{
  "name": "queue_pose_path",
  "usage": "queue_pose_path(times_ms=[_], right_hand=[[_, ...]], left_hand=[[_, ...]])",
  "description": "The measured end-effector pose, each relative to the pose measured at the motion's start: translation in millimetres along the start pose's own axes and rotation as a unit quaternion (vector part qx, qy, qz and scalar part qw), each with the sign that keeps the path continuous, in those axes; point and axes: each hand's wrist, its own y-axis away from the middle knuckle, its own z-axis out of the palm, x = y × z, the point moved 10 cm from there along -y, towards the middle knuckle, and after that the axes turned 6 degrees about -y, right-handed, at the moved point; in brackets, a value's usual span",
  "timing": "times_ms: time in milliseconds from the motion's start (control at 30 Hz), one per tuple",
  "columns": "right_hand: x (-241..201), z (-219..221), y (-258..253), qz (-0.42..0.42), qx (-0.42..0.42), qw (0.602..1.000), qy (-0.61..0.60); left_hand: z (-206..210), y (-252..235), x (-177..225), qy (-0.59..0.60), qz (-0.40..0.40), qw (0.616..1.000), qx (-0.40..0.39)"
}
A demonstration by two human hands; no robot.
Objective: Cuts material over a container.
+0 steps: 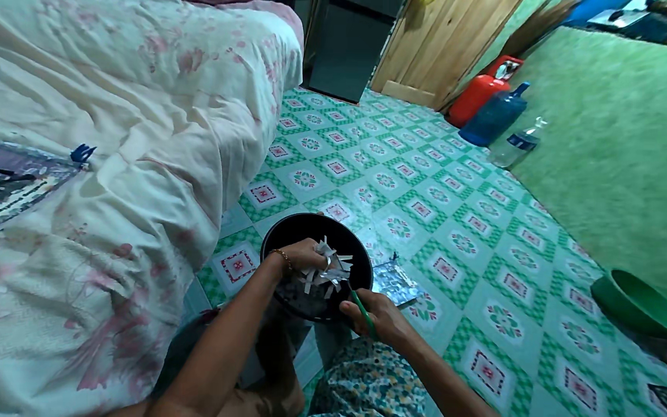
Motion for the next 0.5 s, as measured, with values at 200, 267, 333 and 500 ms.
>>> queue_pose_path(times_ms=[200,267,333,500], right_hand=[[-1.9,2.6,-4.6,0.023,-0.015,1.000,0.001],[-1.9,3.3,-7.1,0.025,-0.020,0.999,0.008],[-4.7,4.4,-9.3,0.022,-0.024,0.999,0.007],[2.8,9.8,-16.7,0.063,-0.079,0.995,0.014]], left_hand=[[5.6,-0.2,-4.4,-0.013,-0.010,1.000,-0.021],[4.6,-0.1,-7.9,-0.024,-0.025,0.999,-0.021],[4.0,-0.4,-11.4,-0.021,-0.028,0.999,-0.022],[2.1,-6.5,-21.6,-0.061,-0.059,0.996,-0.017]])
